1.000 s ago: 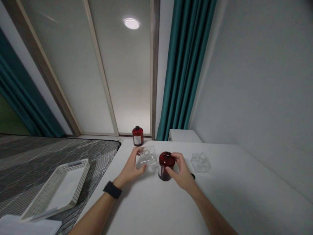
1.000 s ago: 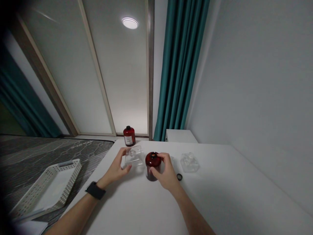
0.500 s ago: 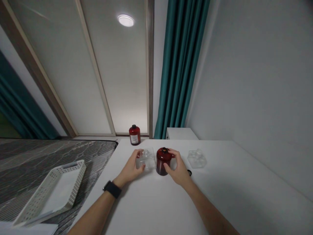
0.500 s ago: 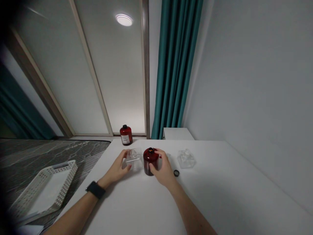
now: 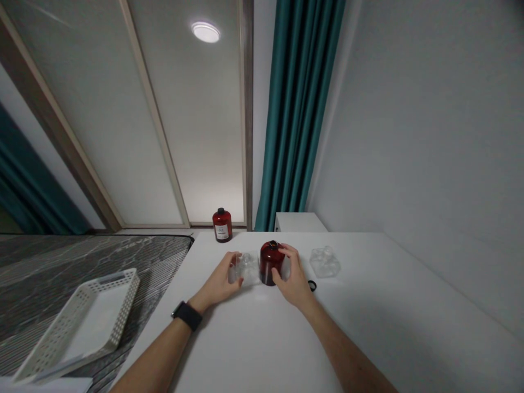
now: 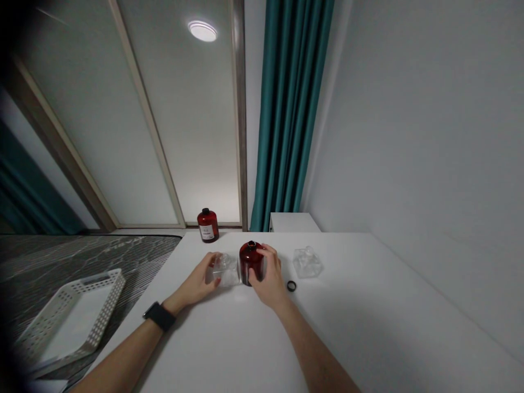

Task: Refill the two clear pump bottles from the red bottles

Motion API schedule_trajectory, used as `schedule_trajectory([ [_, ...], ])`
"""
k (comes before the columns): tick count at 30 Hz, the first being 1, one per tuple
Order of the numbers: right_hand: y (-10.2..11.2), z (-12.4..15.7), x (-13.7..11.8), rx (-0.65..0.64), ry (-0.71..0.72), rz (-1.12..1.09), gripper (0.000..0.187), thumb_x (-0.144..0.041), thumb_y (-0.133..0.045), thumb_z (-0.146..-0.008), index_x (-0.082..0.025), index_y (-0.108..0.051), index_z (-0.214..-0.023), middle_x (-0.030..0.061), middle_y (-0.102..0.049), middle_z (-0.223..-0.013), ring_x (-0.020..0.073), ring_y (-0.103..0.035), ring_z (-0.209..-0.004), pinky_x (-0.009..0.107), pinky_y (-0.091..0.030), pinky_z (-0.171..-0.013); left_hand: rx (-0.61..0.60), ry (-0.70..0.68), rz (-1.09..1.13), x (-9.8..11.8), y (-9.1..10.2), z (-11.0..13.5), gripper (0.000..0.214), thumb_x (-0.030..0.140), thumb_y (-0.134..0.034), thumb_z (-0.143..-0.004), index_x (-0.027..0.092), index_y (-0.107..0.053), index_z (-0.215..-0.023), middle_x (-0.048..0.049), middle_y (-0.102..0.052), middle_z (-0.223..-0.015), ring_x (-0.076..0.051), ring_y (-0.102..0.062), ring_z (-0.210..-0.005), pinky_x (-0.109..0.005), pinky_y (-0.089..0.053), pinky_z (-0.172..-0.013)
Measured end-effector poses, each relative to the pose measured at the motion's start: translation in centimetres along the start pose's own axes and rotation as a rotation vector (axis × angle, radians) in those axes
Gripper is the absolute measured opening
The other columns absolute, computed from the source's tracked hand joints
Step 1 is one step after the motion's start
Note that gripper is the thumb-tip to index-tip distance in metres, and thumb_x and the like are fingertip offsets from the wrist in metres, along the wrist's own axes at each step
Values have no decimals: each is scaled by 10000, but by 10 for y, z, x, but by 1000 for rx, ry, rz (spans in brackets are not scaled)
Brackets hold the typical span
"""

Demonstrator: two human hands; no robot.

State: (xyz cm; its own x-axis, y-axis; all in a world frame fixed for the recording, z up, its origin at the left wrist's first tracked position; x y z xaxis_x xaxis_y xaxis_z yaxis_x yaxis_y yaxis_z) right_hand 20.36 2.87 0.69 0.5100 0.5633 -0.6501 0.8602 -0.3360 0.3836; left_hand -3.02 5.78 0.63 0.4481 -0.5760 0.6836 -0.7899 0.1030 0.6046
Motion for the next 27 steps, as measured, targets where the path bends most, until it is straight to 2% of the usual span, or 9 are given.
schedule_trajectory([
  [3,2,0,2,-24,26,42,517,-141,-615,-790,-249,-448,-1267,133,-519,-1371,303,-483,-1314,547,-361,-1109,-16,-6,7,2,1,0,461,326,-644,-810,159,-494,-1213,-104,-589,-1113,-271,-586,-1020,-456,-487,-950],
  [10,-7,-3,11,50,21,145,447,-221,-651,-841,-249,-489,-1256,135,-517,-1328,313,-487,-1289,547,-378,-1083,-61,-18,15,1,0,1,450,288,-667,-777,160,-511,-1179,-107,-606,-1085,-283,-594,-993,-451,-499,-920],
  [16,-12,-7,21,81,55,208,453,-237,-661,-855,-241,-490,-1275,138,-511,-1311,320,-493,-1266,553,-399,-1057,-110,4,3,-1,-4,1,491,225,-683,-740,157,-505,-1193,-117,-606,-1140,-284,-590,-1053,-452,-479,-982],
  [22,-14,-8,22,57,45,205,481,-208,-638,-867,-248,-460,-1311,142,-475,-1336,319,-468,-1287,566,-393,-1075,-151,40,-13,-2,-5,3,523,216,-705,-721,162,-504,-1201,-113,-608,-1151,-287,-595,-1070,-459,-474,-1002],
  [27,-6,-4,18,54,60,182,647,-189,-633,-840,-214,-347,-1421,181,-396,-1432,335,-381,-1367,599,-342,-1121,-160,54,24,-2,-4,2,549,222,-709,-723,157,-497,-1225,-121,-614,-1170,-287,-596,-1080,-457,-468,-1010],
])
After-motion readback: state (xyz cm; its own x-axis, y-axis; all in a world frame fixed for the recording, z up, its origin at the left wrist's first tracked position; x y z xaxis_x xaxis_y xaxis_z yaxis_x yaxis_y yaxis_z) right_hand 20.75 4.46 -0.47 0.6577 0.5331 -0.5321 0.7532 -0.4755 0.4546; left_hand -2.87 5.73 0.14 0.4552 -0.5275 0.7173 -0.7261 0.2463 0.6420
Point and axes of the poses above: each hand's wrist, its own z-axis away from the middle knuckle, its own y-axis out of the back of the hand, x = y × z, the point moved 2 cm from there along -z, towards the middle knuckle
